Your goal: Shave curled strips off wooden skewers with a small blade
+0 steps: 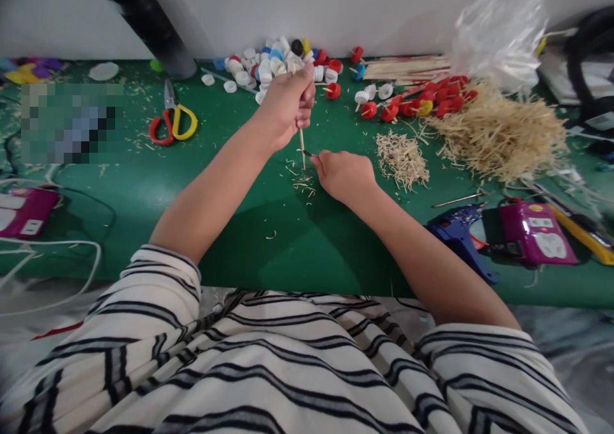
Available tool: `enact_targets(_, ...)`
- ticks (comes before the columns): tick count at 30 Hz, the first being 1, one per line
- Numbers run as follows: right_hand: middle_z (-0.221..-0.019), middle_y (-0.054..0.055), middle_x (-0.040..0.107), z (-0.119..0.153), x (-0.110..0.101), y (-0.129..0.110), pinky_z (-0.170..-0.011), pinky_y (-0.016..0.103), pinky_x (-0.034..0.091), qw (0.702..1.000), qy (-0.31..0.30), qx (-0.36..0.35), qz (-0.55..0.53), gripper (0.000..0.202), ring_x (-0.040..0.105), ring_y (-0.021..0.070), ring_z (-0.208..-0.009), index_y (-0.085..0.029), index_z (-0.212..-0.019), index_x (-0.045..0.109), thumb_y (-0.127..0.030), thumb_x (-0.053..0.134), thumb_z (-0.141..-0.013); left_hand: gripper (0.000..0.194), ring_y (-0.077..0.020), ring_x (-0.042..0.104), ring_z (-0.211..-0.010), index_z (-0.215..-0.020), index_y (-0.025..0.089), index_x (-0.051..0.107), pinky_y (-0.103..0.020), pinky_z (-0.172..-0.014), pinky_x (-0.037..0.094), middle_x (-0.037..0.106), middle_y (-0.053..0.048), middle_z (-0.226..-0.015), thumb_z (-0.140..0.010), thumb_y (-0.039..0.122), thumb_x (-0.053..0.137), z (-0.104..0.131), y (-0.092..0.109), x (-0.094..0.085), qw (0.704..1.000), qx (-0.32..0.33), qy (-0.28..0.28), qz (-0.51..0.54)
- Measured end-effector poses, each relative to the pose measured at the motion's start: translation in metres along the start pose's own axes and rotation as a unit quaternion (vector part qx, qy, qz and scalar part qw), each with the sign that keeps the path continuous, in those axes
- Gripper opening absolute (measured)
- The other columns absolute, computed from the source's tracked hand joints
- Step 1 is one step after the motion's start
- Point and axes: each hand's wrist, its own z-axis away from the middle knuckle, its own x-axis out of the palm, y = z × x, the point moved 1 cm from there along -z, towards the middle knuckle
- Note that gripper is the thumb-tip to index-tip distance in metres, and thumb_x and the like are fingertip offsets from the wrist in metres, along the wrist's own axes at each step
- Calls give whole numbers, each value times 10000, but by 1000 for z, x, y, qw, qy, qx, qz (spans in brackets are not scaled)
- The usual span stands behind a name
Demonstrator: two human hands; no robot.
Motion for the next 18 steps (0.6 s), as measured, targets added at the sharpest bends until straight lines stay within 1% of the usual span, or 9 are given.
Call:
enact_targets(7, -951, 167, 749, 2, 0, 1, -641, 357, 380, 1000, -13, -10, 0, 609, 695, 293, -836, -197, -1117, 717, -519, 206, -1047, 524, -17, 221, -376, -559, 177, 392, -178, -409, 186, 229, 68, -507, -1058, 325, 445, 3, 4, -4, 1000, -9, -15, -14)
enact_targets(14, -948, 170, 753, 6, -2, 1, -641, 360, 390, 1000, -23, -13, 9, 606, 696, 292, -843, -195, -1125, 721, -505, 206, -1047, 527, -27, 196, -370, -541, 198, 390, -189, -375, 157, 259, 59, -466, -1010, 359, 570, 4, 4, -3, 998, -36, 9, 49)
enact_targets(18, -994, 172, 765, 9, -3, -3, -663, 366, 405, 998, -49, -17, 36, 583, 705, 298, -877, -207, -1148, 721, -481, 216, -1050, 489, -28, 197, -363, -582, 205, 373, -197, -372, 158, 285, 58, -439, -1009, 326, 576, 5, 4, -5, 993, -73, -3, 96)
